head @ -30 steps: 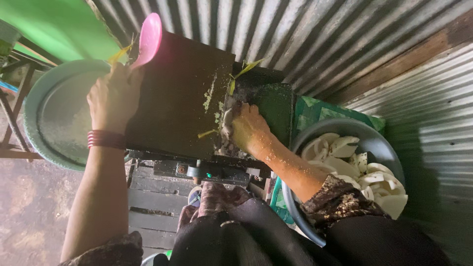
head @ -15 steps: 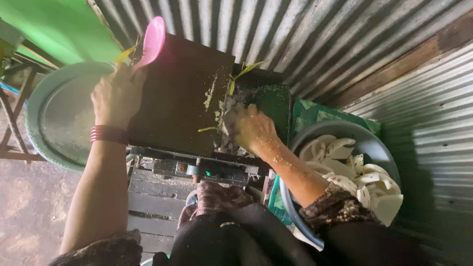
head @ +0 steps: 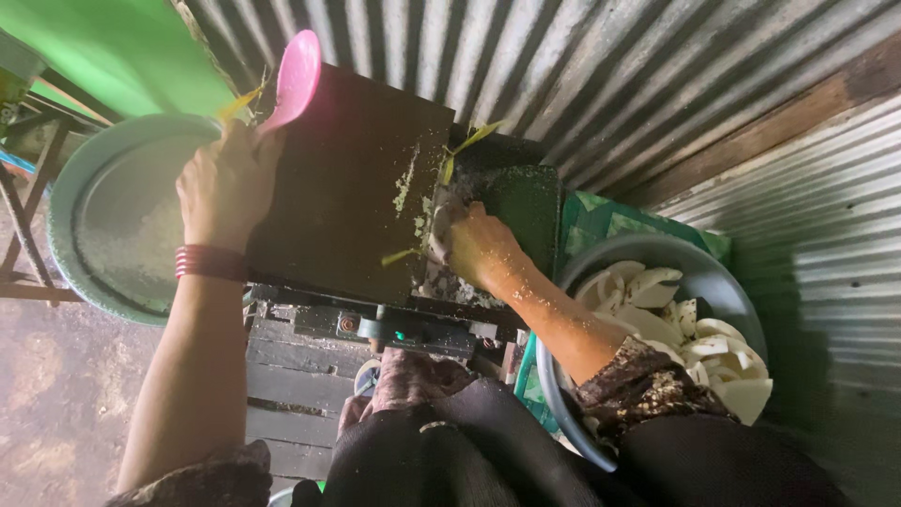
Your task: The person repeatedly places sliced white vegetable pieces onto a manual grater and pushes them through the blade to produce grated pulp. The person uses a pink plastic spoon to assist in guiding the material. Grated output accumulates on the grater surface and in a nearby metal bowl.
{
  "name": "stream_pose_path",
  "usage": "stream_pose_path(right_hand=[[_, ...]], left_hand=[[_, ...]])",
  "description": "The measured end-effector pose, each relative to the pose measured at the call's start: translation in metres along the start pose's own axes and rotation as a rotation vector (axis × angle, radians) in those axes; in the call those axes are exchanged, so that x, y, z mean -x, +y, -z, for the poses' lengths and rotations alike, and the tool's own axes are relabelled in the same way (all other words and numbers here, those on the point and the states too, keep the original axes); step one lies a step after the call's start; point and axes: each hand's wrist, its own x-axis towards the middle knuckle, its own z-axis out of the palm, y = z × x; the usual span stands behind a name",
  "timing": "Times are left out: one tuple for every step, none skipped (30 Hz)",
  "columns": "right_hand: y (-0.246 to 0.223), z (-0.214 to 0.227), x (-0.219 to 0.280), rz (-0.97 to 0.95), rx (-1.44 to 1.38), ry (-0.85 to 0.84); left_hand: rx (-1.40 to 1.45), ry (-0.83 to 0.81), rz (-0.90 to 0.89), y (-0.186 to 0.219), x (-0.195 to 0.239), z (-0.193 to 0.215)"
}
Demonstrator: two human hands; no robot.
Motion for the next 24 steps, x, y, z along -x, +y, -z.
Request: stream_pose_path(right_hand=[[-0.001,-0.001,-0.001,0.027,0.041,-0.028],[-0.003,-0.002,-0.001,0.021,0.004,0.007],[-0.005,-0.002,-0.001,0.015,-0.033,0.041],[-0.007,-0.002,0.000,0.008,-0.071,0.076],[-0.009,-0.001,0.000,-0.006,-0.121,0.105],[-0.010,0.000,0.001,-0.020,-0.172,0.135],[-0.012,0.000,0.002,-0.033,-0.223,0.161],[-0.014,-0.001,0.003,-0.067,-0.260,0.155],[-0.015,-0.001,0.003,-0.100,-0.298,0.150],[-0.016,-0.002,0.003,-0.133,-0.335,0.145],[-0.015,-0.003,0.003,-0.040,-0.232,0.174],[-0.014,-0.005,0.004,0.052,-0.128,0.202],[-0.014,-0.006,0.004,0.145,-0.024,0.230],[-0.013,-0.007,0.005,0.137,-0.033,0.207],[-0.013,-0.008,0.005,0.129,-0.043,0.184],[-0.014,-0.009,0.005,0.121,-0.053,0.161],[-0.015,-0.008,0.005,0.057,-0.148,0.170],[-0.016,-0.008,0.005,-0.007,-0.244,0.178],[-0.017,-0.008,0.006,-0.075,-0.340,0.186],[-0.018,-0.007,0.006,-0.033,-0.269,0.178],[-0.019,-0.006,0.005,0.007,-0.197,0.169],[-0.018,-0.005,0.005,0.046,-0.125,0.160],[-0.017,-0.004,0.005,0.018,-0.145,0.128],[-0.016,-0.003,0.006,-0.011,-0.164,0.095]], left_hand=[[0.003,-0.012,0.007,0.000,0.000,0.000],[0.006,-0.023,0.013,0.000,0.000,0.000],[-0.002,-0.026,0.016,0.000,0.000,-0.001],[-0.010,-0.029,0.019,0.000,0.000,-0.001],[-0.017,-0.028,0.022,0.000,-0.002,-0.001],[-0.011,-0.027,0.018,0.001,-0.003,-0.001],[-0.006,-0.029,0.017,0.001,-0.003,0.000],[-0.001,-0.030,0.015,0.000,-0.002,0.000],[-0.002,-0.030,0.014,0.000,-0.002,0.000],[-0.003,-0.029,0.013,0.000,-0.002,0.000],[-0.003,-0.031,0.011,-0.001,-0.001,0.000],[-0.012,-0.031,0.012,-0.001,-0.001,0.000],[-0.020,-0.031,0.013,-0.001,-0.001,-0.001],[-0.029,-0.031,0.014,-0.001,-0.001,-0.002],[-0.026,-0.031,0.016,-0.001,-0.001,-0.002],[-0.024,-0.030,0.018,-0.001,-0.001,-0.002],[-0.021,-0.027,0.018,-0.001,-0.001,-0.002],[-0.011,-0.021,0.018,-0.001,-0.002,-0.002],[0.001,-0.017,0.015,-0.001,-0.002,-0.002],[0.013,-0.012,0.013,-0.001,-0.002,-0.002],[0.009,-0.018,0.008,-0.001,-0.002,-0.002],[0.006,-0.024,0.004,-0.001,-0.002,-0.003],[0.001,-0.029,0.003,-0.001,0.000,-0.003],[0.003,-0.039,0.013,-0.001,0.002,-0.003]])
